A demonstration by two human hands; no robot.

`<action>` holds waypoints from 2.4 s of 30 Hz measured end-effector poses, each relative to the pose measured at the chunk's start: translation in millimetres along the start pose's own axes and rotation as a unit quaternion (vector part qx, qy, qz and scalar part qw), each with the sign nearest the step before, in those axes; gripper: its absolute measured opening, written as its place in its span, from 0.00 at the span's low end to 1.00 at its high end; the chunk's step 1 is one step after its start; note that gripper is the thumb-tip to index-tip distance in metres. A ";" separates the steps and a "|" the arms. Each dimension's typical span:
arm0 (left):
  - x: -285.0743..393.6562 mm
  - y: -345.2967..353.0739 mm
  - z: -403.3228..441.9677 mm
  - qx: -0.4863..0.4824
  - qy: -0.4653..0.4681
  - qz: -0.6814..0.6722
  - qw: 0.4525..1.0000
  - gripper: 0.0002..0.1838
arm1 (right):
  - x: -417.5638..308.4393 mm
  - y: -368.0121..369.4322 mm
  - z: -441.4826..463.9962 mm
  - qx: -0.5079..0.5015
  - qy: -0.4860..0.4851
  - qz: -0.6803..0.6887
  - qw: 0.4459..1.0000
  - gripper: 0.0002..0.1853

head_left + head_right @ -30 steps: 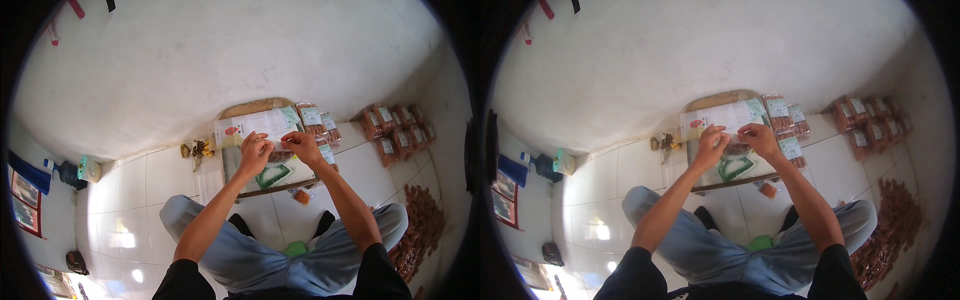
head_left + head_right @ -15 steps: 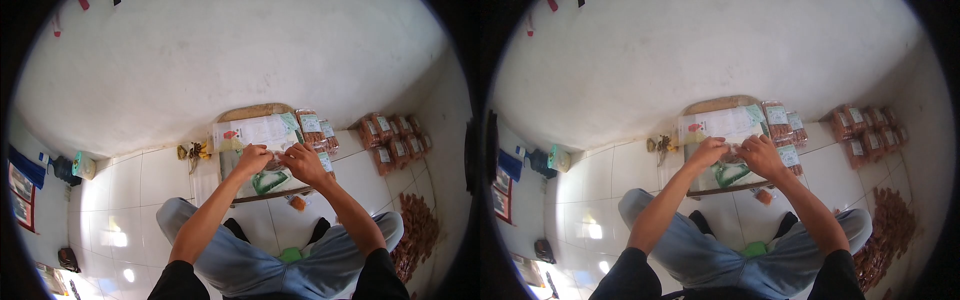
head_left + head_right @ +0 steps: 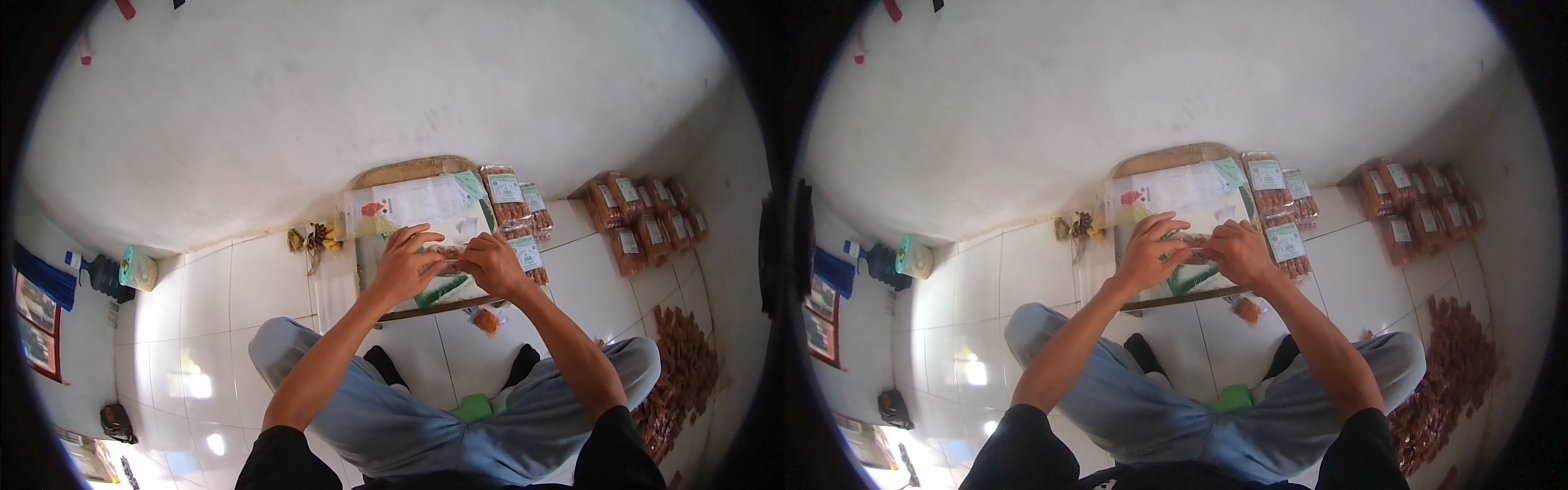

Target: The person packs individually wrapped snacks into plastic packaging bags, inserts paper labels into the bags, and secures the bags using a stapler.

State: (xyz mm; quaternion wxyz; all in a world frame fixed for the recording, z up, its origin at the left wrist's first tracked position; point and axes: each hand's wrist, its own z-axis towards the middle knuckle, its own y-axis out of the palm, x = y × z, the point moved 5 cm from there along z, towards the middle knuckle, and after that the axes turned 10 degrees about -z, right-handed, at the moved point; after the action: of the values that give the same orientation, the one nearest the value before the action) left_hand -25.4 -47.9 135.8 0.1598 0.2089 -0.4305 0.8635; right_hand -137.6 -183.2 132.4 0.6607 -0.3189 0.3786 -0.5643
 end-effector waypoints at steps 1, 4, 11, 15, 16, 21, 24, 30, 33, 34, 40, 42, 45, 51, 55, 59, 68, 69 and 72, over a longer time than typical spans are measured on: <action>1.8 3.2 -3.4 -0.002 -0.002 -0.001 1.000 0.08 | 1.8 3.2 -2.0 -0.024 0.026 0.032 0.999 0.08; 2.0 8.4 -12.9 0.003 -0.050 -0.007 0.999 0.08 | -0.2 5.7 -3.1 -0.088 0.179 0.194 0.961 0.06; -10.3 21.2 -17.3 0.005 -0.188 -0.035 0.982 0.08 | -4.9 4.9 -14.7 0.004 0.137 0.058 0.989 0.10; -15.7 24.3 -19.3 -0.014 -0.290 -0.044 0.956 0.08 | -21.0 -7.1 -20.5 0.033 0.022 -0.051 0.998 0.13; -13.2 23.2 -19.4 -0.015 -0.294 -0.042 0.955 0.08 | -26.3 -2.6 -26.6 0.032 -0.021 -0.085 0.996 0.14; -11.3 16.9 -35.8 -0.052 -0.394 0.002 0.918 0.10 | -50.7 -1.6 -39.9 0.074 -0.084 -0.133 0.985 0.16; -14.1 16.1 -45.6 -0.048 -0.432 -0.009 0.900 0.10 | -61.0 8.2 -44.9 0.089 -0.067 -0.175 0.978 0.16; -32.0 28.7 -62.8 -0.101 -0.530 -0.043 0.841 0.19 | -75.1 20.6 -47.5 0.065 -0.061 -0.211 0.973 0.16; -20.3 26.1 -63.4 -0.093 -0.577 -0.058 0.809 0.23 | -80.2 34.0 -53.9 0.064 -0.097 -0.255 0.960 0.17; -18.5 28.5 -63.2 -0.093 -0.577 -0.056 0.810 0.23 | -80.4 38.9 -54.3 0.053 -0.104 -0.263 0.958 0.18; -52.6 49.0 -84.7 0.009 -0.546 -0.041 0.837 0.19 | -82.4 50.8 -54.6 0.026 -0.139 -0.291 0.946 0.16; -74.5 61.6 -93.4 0.019 -0.513 -0.038 0.857 0.19 | -82.5 49.9 -53.1 0.051 -0.143 -0.294 0.944 0.14; -27.4 29.9 -67.0 -0.024 -0.536 0.070 0.841 0.14 | -76.0 44.8 -59.3 0.094 -0.070 -0.188 0.975 0.12; -42.8 46.1 -86.5 -0.081 -0.580 -0.098 0.805 0.13 | -25.4 82.5 -99.1 -0.072 0.528 0.266 0.803 0.23; -29.2 55.7 -96.9 -0.047 -0.552 -0.061 0.830 0.14 | -37.2 104.4 -100.4 -0.138 0.495 0.496 0.700 0.27; -17.3 65.1 -110.6 -0.016 -0.526 -0.014 0.850 0.12 | -44.6 119.3 -107.7 -0.113 0.539 0.552 0.626 0.24; -11.8 87.3 -133.1 0.008 -0.528 0.000 0.849 0.11 | -51.3 143.0 -124.3 -0.022 0.615 0.518 0.594 0.14; -11.3 88.7 -134.3 0.010 -0.526 -0.003 0.850 0.11 | -50.8 147.8 -126.3 -0.024 0.616 0.517 0.594 0.14; -8.7 91.0 -138.8 0.035 -0.542 0.011 0.839 0.12 | -47.9 157.4 -131.0 0.003 0.614 0.501 0.611 0.16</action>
State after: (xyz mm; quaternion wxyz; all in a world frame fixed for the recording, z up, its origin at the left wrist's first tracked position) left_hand -90.4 11.0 -5.3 -0.1164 0.6444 -0.4198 0.6285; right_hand -174.6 -110.0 -61.2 0.4547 0.3430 0.7946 -0.2105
